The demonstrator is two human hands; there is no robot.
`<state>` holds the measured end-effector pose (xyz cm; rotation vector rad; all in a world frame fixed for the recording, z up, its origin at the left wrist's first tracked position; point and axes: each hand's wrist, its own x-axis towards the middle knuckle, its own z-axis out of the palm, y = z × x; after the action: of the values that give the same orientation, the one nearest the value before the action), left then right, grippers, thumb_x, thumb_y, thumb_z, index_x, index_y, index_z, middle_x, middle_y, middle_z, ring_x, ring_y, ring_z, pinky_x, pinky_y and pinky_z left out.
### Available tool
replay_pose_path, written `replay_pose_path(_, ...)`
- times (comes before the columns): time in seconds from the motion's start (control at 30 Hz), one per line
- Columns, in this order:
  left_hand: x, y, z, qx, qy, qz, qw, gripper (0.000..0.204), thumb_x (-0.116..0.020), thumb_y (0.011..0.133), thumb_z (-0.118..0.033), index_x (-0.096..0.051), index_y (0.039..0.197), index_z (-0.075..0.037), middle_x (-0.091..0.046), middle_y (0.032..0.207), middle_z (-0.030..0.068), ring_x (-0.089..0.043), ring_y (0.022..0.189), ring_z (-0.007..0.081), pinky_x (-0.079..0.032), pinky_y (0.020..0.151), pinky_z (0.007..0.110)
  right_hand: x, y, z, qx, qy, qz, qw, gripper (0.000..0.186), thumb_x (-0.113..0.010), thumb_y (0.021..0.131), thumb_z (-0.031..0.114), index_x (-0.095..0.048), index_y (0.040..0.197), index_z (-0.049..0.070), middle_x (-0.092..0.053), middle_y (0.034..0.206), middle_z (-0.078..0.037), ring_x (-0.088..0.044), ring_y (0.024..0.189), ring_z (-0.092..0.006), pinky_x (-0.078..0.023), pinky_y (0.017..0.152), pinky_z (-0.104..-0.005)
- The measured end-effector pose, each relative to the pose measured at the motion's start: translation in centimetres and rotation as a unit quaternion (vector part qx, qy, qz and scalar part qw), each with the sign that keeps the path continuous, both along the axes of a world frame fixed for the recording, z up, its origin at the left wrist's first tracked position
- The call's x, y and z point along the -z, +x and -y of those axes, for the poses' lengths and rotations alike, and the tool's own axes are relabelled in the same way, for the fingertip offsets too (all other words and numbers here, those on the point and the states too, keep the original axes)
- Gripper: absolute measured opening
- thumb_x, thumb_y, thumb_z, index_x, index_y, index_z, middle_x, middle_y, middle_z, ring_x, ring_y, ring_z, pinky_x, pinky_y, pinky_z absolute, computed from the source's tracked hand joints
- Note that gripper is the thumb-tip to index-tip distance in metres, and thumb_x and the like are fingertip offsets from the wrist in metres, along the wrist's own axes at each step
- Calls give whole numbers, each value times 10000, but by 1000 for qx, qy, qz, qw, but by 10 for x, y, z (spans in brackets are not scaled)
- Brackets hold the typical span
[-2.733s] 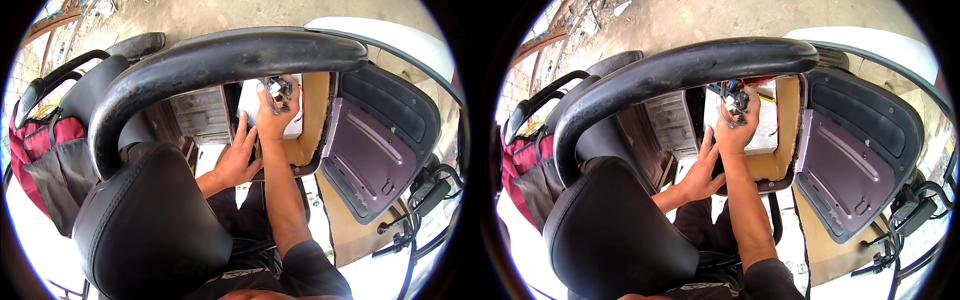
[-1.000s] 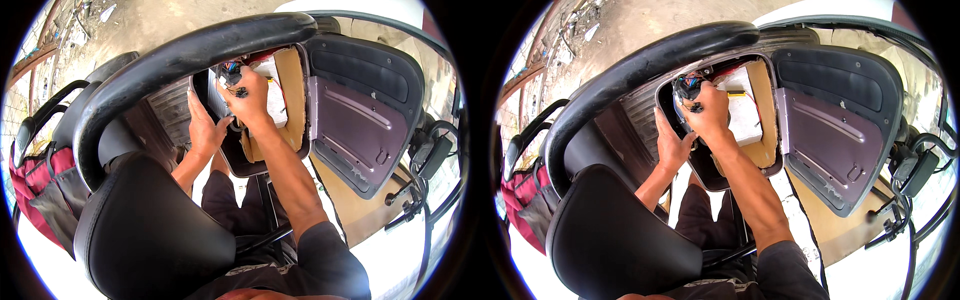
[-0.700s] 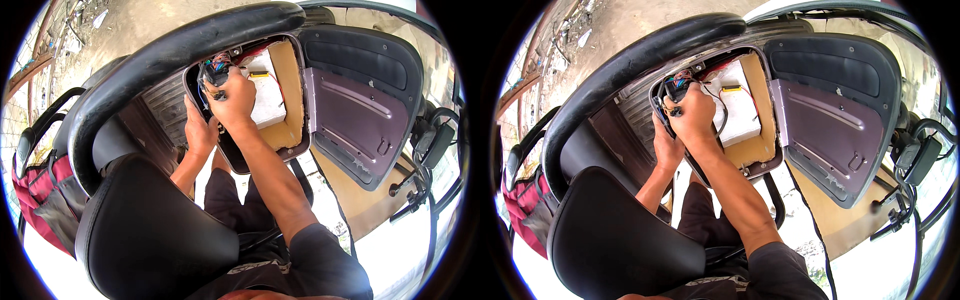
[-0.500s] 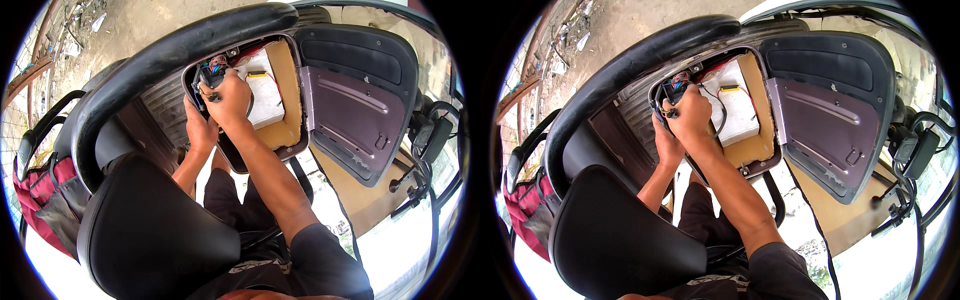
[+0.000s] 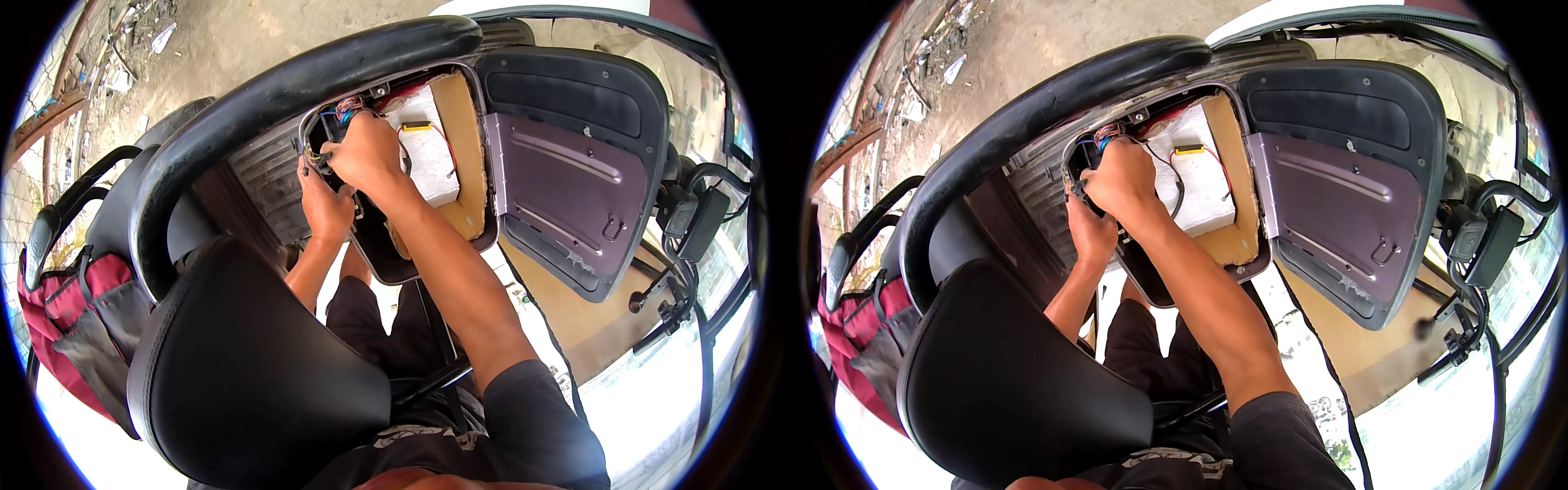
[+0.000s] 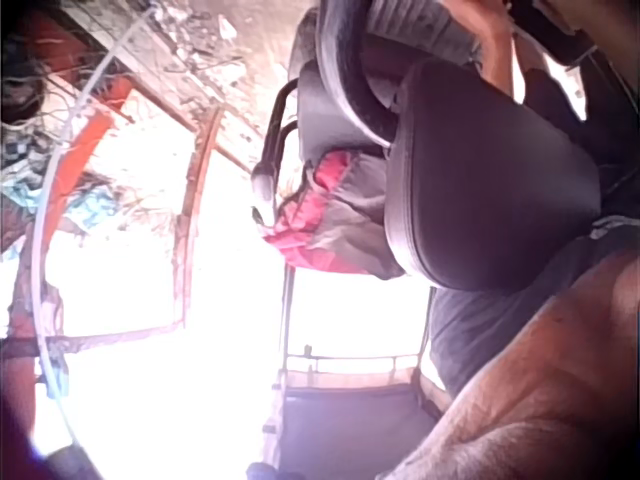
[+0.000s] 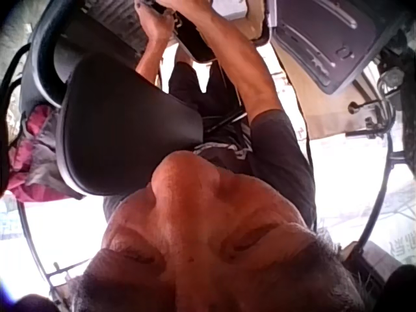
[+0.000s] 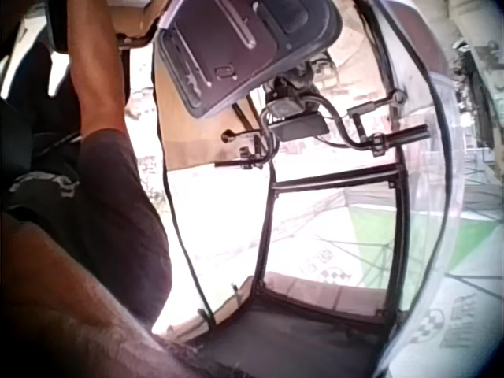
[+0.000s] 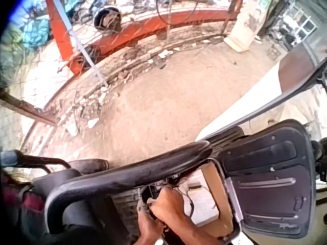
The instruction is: The person installs a silver electronic module into the open seat compartment of a scooter, connecting wires and securing it in place. They then place several batteries into the compartment and close the seat.
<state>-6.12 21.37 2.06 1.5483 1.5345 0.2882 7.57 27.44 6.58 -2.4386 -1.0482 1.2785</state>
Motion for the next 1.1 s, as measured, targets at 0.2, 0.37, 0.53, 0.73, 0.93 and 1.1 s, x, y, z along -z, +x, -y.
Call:
replay_pose_path(0.2, 6, -7, 13, 19, 6, -6, 1000, 834, -749, 812, -69, -297, 1505, 38, -476, 1440, 300, -610, 1103, 499, -522, 882, 474, -8, -4, 28, 56, 68, -4, 996, 427, -847, 674, 175, -607, 882, -110, -682, 744, -282, -706, 735, -448, -566, 695, -474)
replay_pose_path(0.37, 7, -3, 17, 16, 45, -4, 999, 818, -740, 831, -82, -296, 1508, 38, -569, 1338, 291, -647, 1031, 483, -535, 838, 467, -8, -2, 27, 70, 84, -9, 994, 402, -834, 668, 169, -594, 849, -98, -672, 716, -273, -703, 722, -445, -559, 681, -473)
replay_pose_path(0.53, 8, -4, 17, -6, 41, -9, 999, 833, -748, 831, -82, -283, 1509, 48, -593, 1275, 322, -644, 1036, 498, -533, 839, 478, -8, -13, 23, 95, 82, 37, 991, 370, -810, 662, 173, -565, 794, -71, -660, 673, -249, -697, 677, -428, -557, 659, -474)
replay_pose_path(0.73, 8, -3, 17, -13, 19, -5, 1000, 806, -750, 819, -61, -317, 1489, 50, -607, 1250, 318, -635, 1054, 505, -528, 857, 479, 0, -18, 26, 121, 84, 39, 988, 391, -817, 658, 183, -569, 797, -85, -665, 692, -251, -702, 694, -426, -560, 671, -466)
replay_pose_path(0.93, 8, 1, 15, -35, 44, -24, 998, 806, -785, 744, -21, -390, 1444, 43, -602, 1257, 286, -606, 1125, 482, -499, 920, 477, 0, -1, 11, 95, 44, -19, 994, 448, -817, 641, 275, -626, 792, -102, -689, 779, -290, -714, 750, -427, -564, 714, -463)
replay_pose_path(1.1, 7, 6, 8, -78, 13, -18, 997, 563, -750, 742, 37, -537, 1263, 16, -686, 1093, 197, -684, 1038, 371, -517, 894, 398, -2, 4, -15, 79, -38, -53, 995, 456, -785, 645, 292, -707, 892, -83, -710, 967, -277, -716, 906, -419, -580, 816, -442)
